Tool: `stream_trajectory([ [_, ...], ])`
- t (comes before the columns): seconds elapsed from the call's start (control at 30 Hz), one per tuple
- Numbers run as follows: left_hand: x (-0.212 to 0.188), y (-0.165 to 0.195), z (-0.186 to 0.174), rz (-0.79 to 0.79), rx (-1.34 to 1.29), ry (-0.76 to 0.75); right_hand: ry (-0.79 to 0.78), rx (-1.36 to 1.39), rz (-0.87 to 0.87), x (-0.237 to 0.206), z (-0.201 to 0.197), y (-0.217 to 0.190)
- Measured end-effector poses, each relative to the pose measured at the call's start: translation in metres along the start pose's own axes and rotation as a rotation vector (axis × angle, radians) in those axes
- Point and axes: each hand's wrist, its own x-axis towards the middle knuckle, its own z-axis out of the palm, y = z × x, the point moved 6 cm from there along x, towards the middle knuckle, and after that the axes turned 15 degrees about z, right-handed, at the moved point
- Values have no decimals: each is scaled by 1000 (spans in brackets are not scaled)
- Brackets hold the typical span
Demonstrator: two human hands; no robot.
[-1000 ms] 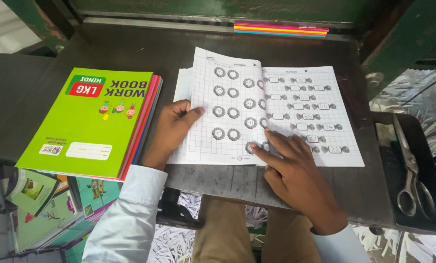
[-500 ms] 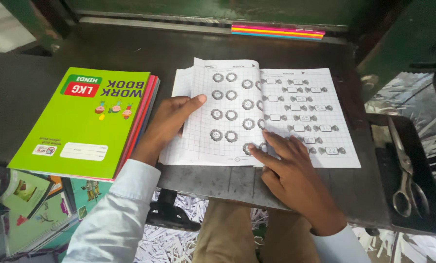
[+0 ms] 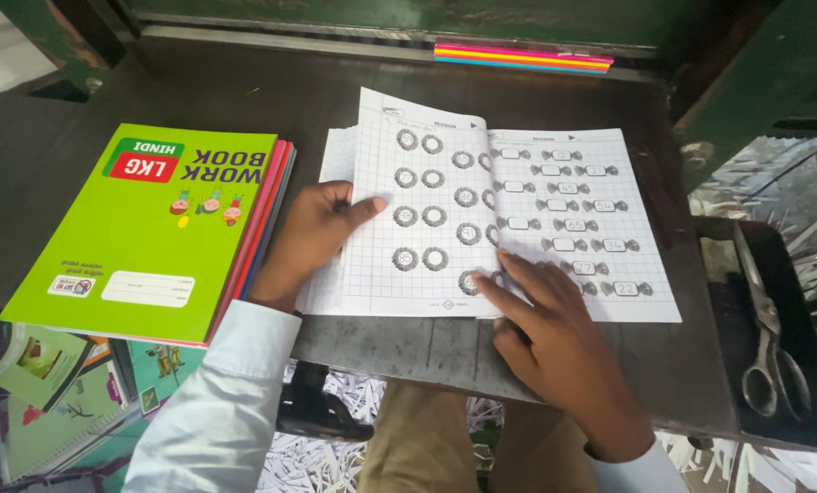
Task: The person trims the edges of a workbook using shears and a ruler. They align the ruler along the page edges, cut the excess paper, and then flip through the pages to check the result.
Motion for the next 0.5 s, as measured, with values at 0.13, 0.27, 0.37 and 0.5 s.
stream_trajectory([
  [0.13, -2, 7, 2, 94, -8, 35, 46, 12, -7, -4, -6, 5],
  [0.27, -6, 8, 3, 106, -70, 50, 124, -13, 77, -11, -10, 15],
  [0.37, -7, 11, 3, 159, -103, 40, 207, -35, 206, -16, -12, 25],
  [0.5, -8, 13, 3, 143, -80, 37, 294, -149, 376, -16, -9, 39],
])
